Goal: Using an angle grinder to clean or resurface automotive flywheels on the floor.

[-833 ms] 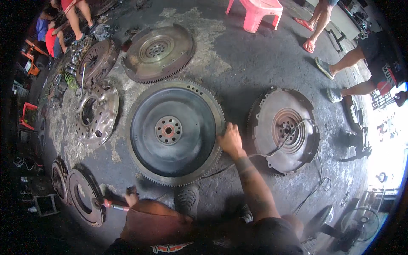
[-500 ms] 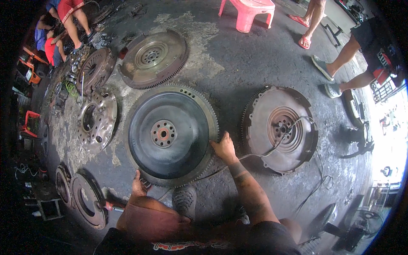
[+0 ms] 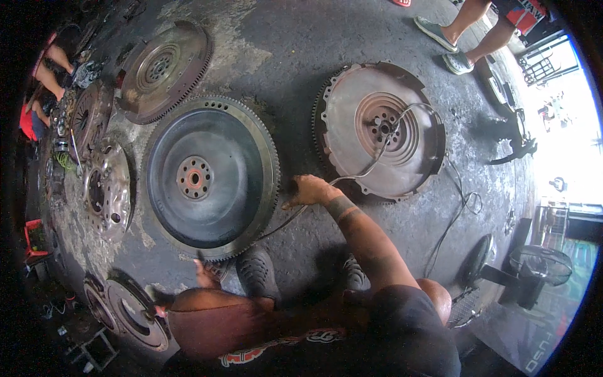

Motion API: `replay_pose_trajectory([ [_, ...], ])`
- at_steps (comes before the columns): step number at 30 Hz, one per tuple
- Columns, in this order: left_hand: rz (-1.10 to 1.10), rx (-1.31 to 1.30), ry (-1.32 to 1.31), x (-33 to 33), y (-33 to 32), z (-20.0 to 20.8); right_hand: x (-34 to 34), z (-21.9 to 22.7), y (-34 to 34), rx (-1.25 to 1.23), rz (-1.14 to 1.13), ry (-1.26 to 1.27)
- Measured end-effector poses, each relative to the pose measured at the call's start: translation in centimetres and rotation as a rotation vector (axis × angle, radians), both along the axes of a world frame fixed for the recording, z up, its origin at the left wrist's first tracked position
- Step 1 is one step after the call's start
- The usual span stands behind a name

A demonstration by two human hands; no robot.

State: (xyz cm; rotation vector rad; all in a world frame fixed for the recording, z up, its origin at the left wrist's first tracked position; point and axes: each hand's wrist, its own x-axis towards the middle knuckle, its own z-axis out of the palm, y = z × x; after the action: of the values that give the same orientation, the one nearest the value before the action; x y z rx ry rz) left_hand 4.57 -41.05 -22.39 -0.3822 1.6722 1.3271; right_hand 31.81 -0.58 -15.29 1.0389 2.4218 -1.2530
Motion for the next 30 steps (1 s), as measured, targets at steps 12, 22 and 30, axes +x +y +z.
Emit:
replay_pose_trajectory([
  [12, -0.009, 0.075, -0.028, -3.5, 3.6, 2.8, -1.2, 3.4, -0.9, -0.396, 0.177, -0.375],
  [22, -0.035, -0.127, -0.059, -7.3, 1.1, -1.9, -3.6, 0.9, -5.0, -0.689, 0.751, -0.901],
  [30, -0.044, -0.051, 0.088, -3.6, 4.5, 3.9, 2.0, 10.9, -6.8, -0.359, 0.83, -0.619],
])
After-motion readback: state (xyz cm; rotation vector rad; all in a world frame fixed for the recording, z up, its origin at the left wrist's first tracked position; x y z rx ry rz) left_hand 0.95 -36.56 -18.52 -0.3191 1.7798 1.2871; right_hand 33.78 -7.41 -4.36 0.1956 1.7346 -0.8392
